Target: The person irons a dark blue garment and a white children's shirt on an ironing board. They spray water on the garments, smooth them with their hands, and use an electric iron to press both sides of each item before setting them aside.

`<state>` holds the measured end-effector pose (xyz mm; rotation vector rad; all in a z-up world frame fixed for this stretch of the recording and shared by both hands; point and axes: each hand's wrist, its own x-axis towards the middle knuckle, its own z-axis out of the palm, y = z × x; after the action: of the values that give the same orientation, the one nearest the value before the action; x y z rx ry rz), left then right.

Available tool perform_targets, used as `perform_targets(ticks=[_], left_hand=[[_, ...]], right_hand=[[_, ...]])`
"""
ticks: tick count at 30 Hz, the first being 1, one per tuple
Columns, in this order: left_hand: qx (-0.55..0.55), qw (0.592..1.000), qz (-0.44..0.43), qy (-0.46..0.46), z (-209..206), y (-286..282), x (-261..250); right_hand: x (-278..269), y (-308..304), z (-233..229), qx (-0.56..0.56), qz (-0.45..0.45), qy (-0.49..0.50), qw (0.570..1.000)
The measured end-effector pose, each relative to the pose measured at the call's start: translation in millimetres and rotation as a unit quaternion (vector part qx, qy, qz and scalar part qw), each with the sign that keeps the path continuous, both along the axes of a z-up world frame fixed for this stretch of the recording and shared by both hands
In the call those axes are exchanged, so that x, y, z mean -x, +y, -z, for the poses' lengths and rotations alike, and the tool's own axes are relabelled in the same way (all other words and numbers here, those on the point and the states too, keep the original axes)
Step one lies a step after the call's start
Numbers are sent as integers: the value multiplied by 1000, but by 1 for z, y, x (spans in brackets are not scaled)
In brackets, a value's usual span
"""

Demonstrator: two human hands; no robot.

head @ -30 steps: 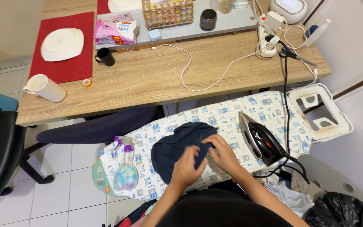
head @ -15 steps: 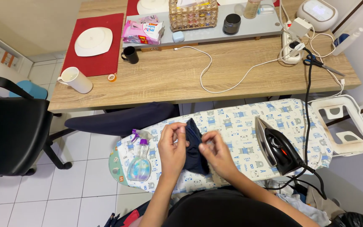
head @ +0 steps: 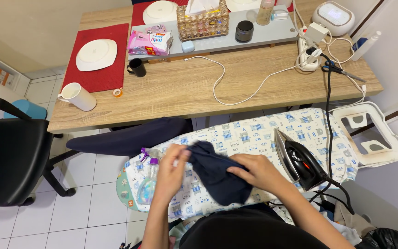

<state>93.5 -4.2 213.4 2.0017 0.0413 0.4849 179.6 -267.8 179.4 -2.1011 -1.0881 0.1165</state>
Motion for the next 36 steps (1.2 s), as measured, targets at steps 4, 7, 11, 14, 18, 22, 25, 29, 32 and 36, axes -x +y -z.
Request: perform_targets(ticks=[4,7,11,14,18,22,25,29,32,36], left_hand=[[-7,982,-154,-111,-8,10,13],[29,977,-147,-149,-19,21,22],[77,972,-197,-101,-32,33,33],[70,973,-205,-83,-34,42,33],[51,982,-181,-28,-19,59,0],[33,991,-124,40,6,55,-45],[14,992,-122,-4,13,51,-51],[-23,995,-77,-66,22,58,-38],[-44,999,-23,-17,50,59,-12],[-32,976,4,216,118,49,25]], right_hand=[[-5,-22,12,187,72,43,979],[-8,-50,30,171,41,149,973],[-20,-89,44,90,169,361,913],[-29,-111,39,-20,134,336,932],[-53,-116,21,15,135,263,955],[-77,-104,-1,106,170,182,962],[-86,-106,-20,43,180,102,977],[-77,-129,-31,2,211,1,977],[-65,-145,-11,22,168,0,986],[-38,-150,53,182,164,20,969]])
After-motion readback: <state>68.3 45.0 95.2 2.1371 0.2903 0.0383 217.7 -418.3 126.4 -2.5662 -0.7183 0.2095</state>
